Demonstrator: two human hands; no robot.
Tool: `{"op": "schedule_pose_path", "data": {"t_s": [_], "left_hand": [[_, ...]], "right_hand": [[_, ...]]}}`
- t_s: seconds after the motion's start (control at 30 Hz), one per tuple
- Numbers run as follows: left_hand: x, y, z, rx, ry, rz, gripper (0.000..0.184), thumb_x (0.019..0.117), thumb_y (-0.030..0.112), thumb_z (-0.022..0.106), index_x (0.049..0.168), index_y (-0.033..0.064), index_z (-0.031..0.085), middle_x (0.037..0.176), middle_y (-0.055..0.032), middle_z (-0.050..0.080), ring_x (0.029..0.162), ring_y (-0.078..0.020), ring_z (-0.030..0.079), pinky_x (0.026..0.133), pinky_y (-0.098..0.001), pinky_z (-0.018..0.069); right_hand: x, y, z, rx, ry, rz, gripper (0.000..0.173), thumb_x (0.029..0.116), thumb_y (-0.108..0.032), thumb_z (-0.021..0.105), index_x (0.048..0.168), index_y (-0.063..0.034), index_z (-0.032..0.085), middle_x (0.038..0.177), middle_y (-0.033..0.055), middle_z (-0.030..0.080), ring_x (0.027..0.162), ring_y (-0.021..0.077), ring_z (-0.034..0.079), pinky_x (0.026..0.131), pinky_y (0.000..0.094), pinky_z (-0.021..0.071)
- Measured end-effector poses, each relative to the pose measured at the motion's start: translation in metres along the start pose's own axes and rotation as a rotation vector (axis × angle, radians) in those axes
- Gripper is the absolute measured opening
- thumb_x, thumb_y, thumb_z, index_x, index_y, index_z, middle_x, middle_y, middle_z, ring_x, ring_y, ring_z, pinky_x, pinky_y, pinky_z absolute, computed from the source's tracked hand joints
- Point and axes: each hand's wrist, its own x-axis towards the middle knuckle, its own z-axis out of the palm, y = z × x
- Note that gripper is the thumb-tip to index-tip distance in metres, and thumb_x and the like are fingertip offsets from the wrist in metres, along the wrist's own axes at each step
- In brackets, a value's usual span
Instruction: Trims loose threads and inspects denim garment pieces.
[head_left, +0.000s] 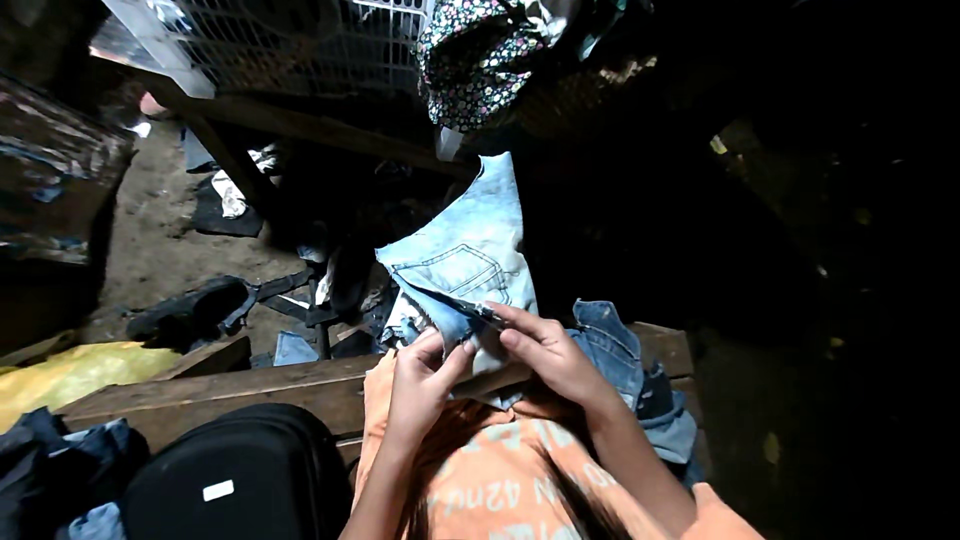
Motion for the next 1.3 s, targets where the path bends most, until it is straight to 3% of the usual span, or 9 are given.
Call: {"op": "schedule_pose_path", "data": {"t_s": [0.13,0.3,0.43,0.6,0.8,1.0,1.1,1.2,1.3], "left_hand": [[0.000,0.000,0.000,0.016,0.002,-0.003,0.012,0.0860,-0.001,0.062,0.089,0.0039,0.072,0.086,0.0083,0.071,0.081,0.0049,0.066,0.077,-0.0157,0.0568],[0.000,0.003,0.002,-0.025,0.027,-0.056,0.009,0.0881,-0.001,0.063,0.093,0.0023,0.070,0.085,0.0075,0.072,0.080,0.0028,0.068,0.077,-0.0178,0.0581],[0.005,0.007,0.009,0.072,0.064,-0.136,0.010,0.0815,0.003,0.068,0.091,0.0069,0.068,0.080,0.0127,0.070,0.076,0.0077,0.066,0.073,-0.0151,0.0563],[0.004,0.001,0.011,0.065,0.083,-0.098,0.016,0.0793,-0.006,0.065,0.090,0.0052,0.068,0.081,0.0107,0.071,0.079,0.0069,0.067,0.076,-0.0159,0.0571],[0.001,-0.004,0.014,-0.008,0.087,-0.066,0.017,0.0818,-0.008,0.065,0.091,0.0061,0.068,0.082,0.0109,0.072,0.080,0.0053,0.068,0.078,-0.0169,0.0580],[0.002,-0.005,0.015,-0.032,0.093,-0.038,0.014,0.0846,-0.005,0.064,0.090,0.0065,0.069,0.081,0.0108,0.072,0.078,0.0044,0.068,0.076,-0.0179,0.0586],[0.002,-0.003,0.013,-0.051,0.077,-0.052,0.009,0.0882,-0.001,0.065,0.092,0.0053,0.069,0.082,0.0096,0.073,0.079,0.0026,0.069,0.078,-0.0190,0.0593],[0.002,-0.005,0.011,-0.034,0.092,-0.084,0.016,0.0813,-0.005,0.065,0.091,0.0079,0.069,0.081,0.0120,0.072,0.078,0.0047,0.068,0.076,-0.0178,0.0583],[0.001,-0.004,0.012,-0.046,0.104,-0.074,0.022,0.0779,-0.009,0.064,0.092,0.0074,0.068,0.084,0.0126,0.073,0.082,0.0058,0.068,0.079,-0.0176,0.0584]], "right_hand": [[-0.004,0.002,0.002,-0.137,-0.050,-0.005,0.050,0.1071,-0.033,0.049,0.146,-0.0025,0.054,0.133,0.0098,0.067,0.110,0.0042,0.066,0.095,0.0251,0.0536],[0.000,-0.001,0.000,-0.008,0.009,0.010,0.040,0.1066,-0.020,0.046,0.136,0.0039,0.060,0.113,0.0019,0.070,0.077,-0.0108,0.051,0.071,0.0098,0.0439],[-0.002,-0.003,-0.001,-0.210,-0.056,-0.012,0.045,0.1087,-0.032,0.044,0.142,-0.0059,0.060,0.132,0.0078,0.068,0.110,0.0046,0.066,0.096,0.0255,0.0524],[-0.012,-0.003,0.006,-0.588,0.090,-0.013,0.046,0.1043,-0.044,0.049,0.141,-0.0192,0.064,0.097,0.0091,0.072,0.071,0.0210,0.067,0.058,0.0419,0.0546],[-0.012,0.004,0.016,-0.724,0.221,-0.125,0.044,0.1020,-0.042,0.053,0.134,-0.0164,0.069,0.082,0.0081,0.067,0.059,0.0192,0.061,0.049,0.0348,0.0496],[-0.006,0.013,0.009,-0.119,0.129,-0.061,0.037,0.1018,-0.024,0.058,0.129,-0.0034,0.070,0.107,0.0042,0.074,0.088,-0.0029,0.063,0.081,0.0156,0.0519],[-0.003,0.007,0.009,0.266,0.055,0.073,0.036,0.1030,-0.014,0.053,0.132,0.0049,0.063,0.123,-0.0018,0.069,0.079,-0.0134,0.053,0.070,0.0085,0.0436],[-0.008,0.006,0.007,-0.107,0.028,0.027,0.040,0.1044,-0.027,0.054,0.136,-0.0054,0.065,0.121,0.0049,0.072,0.097,-0.0010,0.065,0.087,0.0198,0.0534],[-0.012,0.002,0.013,-0.532,0.112,-0.045,0.042,0.1018,-0.039,0.055,0.137,-0.0184,0.068,0.085,0.0067,0.067,0.067,0.0162,0.062,0.057,0.0354,0.0517]]}}
